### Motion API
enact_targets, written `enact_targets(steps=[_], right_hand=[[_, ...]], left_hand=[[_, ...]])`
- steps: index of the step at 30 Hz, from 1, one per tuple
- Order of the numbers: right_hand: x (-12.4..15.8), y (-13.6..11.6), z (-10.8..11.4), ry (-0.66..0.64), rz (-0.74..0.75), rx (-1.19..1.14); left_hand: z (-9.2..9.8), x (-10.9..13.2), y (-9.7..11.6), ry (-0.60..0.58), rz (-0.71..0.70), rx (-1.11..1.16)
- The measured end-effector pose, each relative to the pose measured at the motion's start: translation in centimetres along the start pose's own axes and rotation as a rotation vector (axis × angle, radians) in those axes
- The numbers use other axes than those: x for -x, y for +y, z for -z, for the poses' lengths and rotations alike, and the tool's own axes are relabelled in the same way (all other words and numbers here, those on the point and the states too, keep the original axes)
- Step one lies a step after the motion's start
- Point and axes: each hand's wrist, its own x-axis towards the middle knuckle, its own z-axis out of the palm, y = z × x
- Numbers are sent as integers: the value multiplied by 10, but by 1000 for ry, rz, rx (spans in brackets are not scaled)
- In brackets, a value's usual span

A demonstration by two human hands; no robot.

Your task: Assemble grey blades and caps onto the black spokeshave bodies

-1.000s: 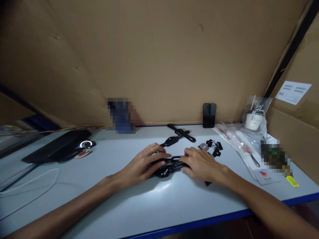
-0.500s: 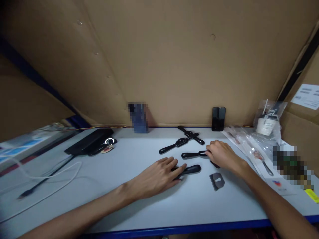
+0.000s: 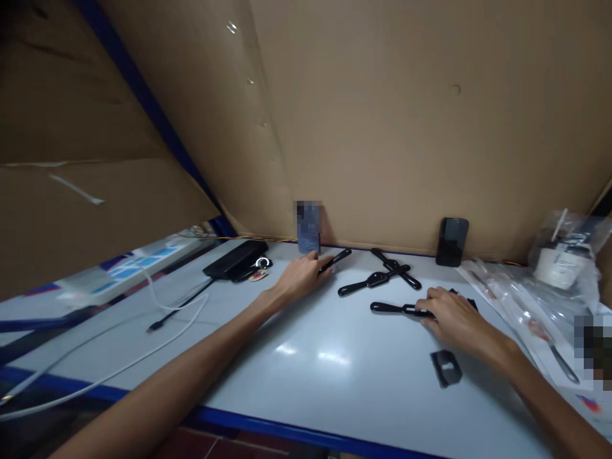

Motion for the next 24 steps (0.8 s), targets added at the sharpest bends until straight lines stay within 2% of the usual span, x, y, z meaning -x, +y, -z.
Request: enact_targets(steps=[3,6,9,11,13,15,17,20,24], right_hand=[[-3,-16,-13,62,74,-42],[-6,-37,-24,144,125,-52],[-1,-45,-17,194,107,-11],[8,-41,-4,116,5,34],[21,-33,11,-78,-129,44],[32,-28,23,-259,-170,-34],[38,-28,30,-359,-170,-127],[34,-33,34,-408,-177,-205],[20,-31,35,-322,-218,-151]], left_hand=[[-13,-4,-12,-24,32,20],[-20,-4,-15,-18,38,44],[-16,-3,-11,33,25,58],[-9,-1,-4,95,-11,73],[-2,4,7,141,-95,111],[1,12,22,140,-220,168],[-2,24,38,108,-368,240],[-10,43,59,45,-620,414],[-17,56,71,-54,-764,485]])
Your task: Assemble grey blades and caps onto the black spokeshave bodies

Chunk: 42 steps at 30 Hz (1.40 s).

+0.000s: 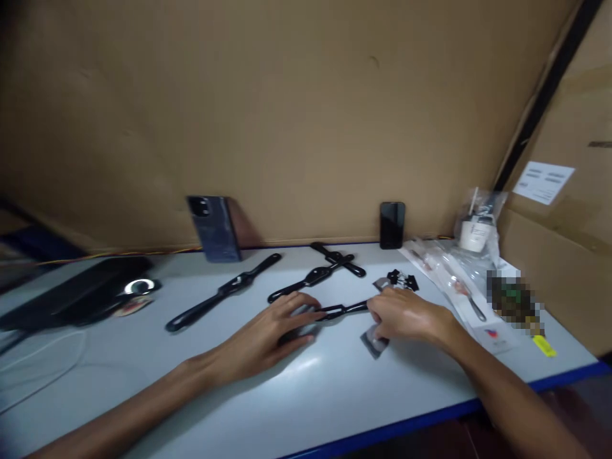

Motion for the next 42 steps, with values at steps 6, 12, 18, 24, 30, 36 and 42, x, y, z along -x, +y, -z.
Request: enact_targets(steps=[6,12,18,24,30,36,42], right_hand=[[-2,21,11,117,31,73],[-5,44,25,351,-213,209],[-24,55,14,269,25,74],[-35,64,6,196,45,-7],[-37,77,10,236,23,-44],[-32,96,19,333,-134,12],[-34,92,17,355,-122,13]], left_hand=[[1,-1,-3,50,-26,-6],[1,-2,-11,149,151,80],[-7,-4,-13,163,295,63],[-3,-5,2,72,298,85],[-6,-5,3,102,278,72],[-13,-6,3,134,314,-5],[-13,-6,1,89,275,34]])
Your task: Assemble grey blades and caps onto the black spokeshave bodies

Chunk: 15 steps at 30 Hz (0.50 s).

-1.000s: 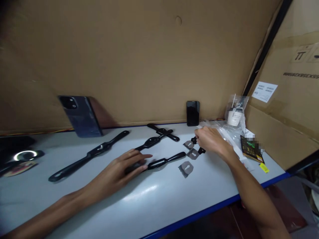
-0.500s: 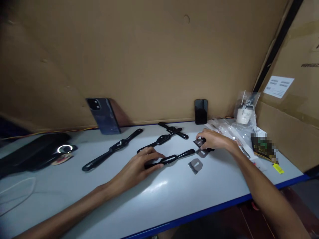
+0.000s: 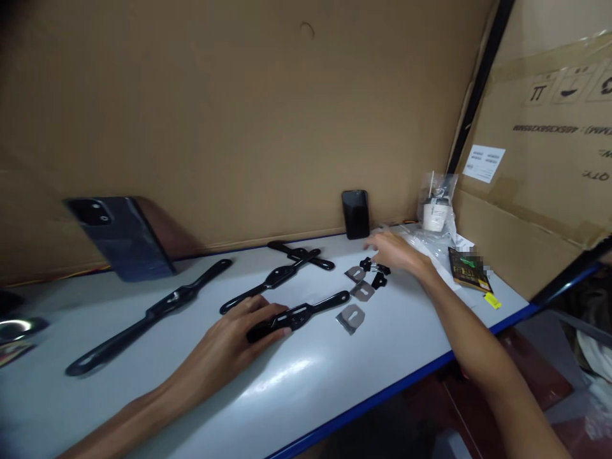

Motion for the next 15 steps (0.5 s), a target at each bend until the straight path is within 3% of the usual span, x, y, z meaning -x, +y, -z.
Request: enact_targets(steps=[5,9,15], right_hand=[[-3,-21,-10,-121,234,-99],[-7,-12,-15,-169,172,-119],[-15,0,-27,-114,74,-219]], left_hand=[[-1,1,-5,20,-54,21],[-2,3,-8,36,-88,40],[3,3,-2,21,-93,71]])
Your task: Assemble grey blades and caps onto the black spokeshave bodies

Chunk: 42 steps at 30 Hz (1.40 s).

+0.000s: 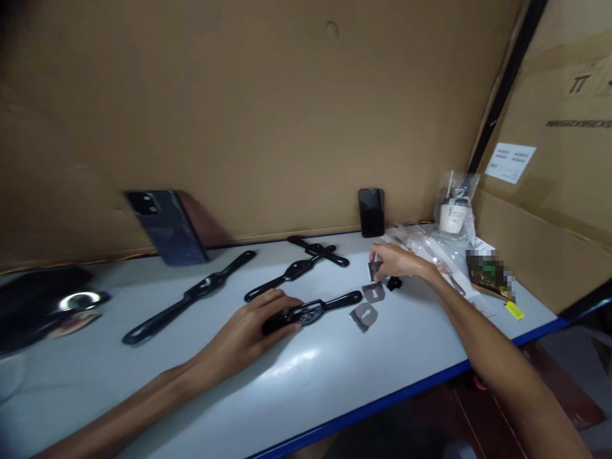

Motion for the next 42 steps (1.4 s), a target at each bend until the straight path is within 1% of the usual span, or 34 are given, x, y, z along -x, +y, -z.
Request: enact_targets(steps=[3,6,9,10,11,13,15,18,20,22,25,27,30,33,36,39,42], right_hand=[[0,-3,2,59,21,-108],[1,-15,2,161,36,-190],[0,-39,-11,278,29,-236],[0,-48,-19,290,35,-262],[-1,-58,-27,277,52,-315],[-1,-75,-44,256,82,-583],[-1,-88,-56,188,97,-779],[1,-98,-64,65,86,-940],[1,-98,-64,41,61,-997],[1,-98,-63,59,50,-1004],[-1,-96,-63,87,72,-942],[-2,-95,-63,50,70,-933],[-3,-95,-64,-17,39,-984],[-3,-96,-63,-14,20,-1014],[-3,-97,-62,-7,6,-1028],[-3,-99,-63,-29,28,-996],[-3,-100,-65,-53,51,-936]], left_hand=[[2,0,4,-19,-4,-12],[2,0,6,-23,-35,-24],[2,1,8,-49,-104,-47],[2,1,9,-58,-125,-62],[1,1,9,-64,-143,-79],[0,1,10,-70,-171,-124],[-1,1,9,-70,-196,-172],[-3,3,7,-63,-203,-199],[-4,3,7,-68,-202,-187],[-4,3,7,-78,-213,-186],[-3,2,9,-81,-235,-206],[-2,1,11,-84,-236,-227],[-1,0,12,-99,-229,-255],[-1,1,11,-107,-230,-238],[-2,1,9,-84,-240,-217],[-3,1,9,-59,-267,-210],[-2,1,9,-60,-272,-195]])
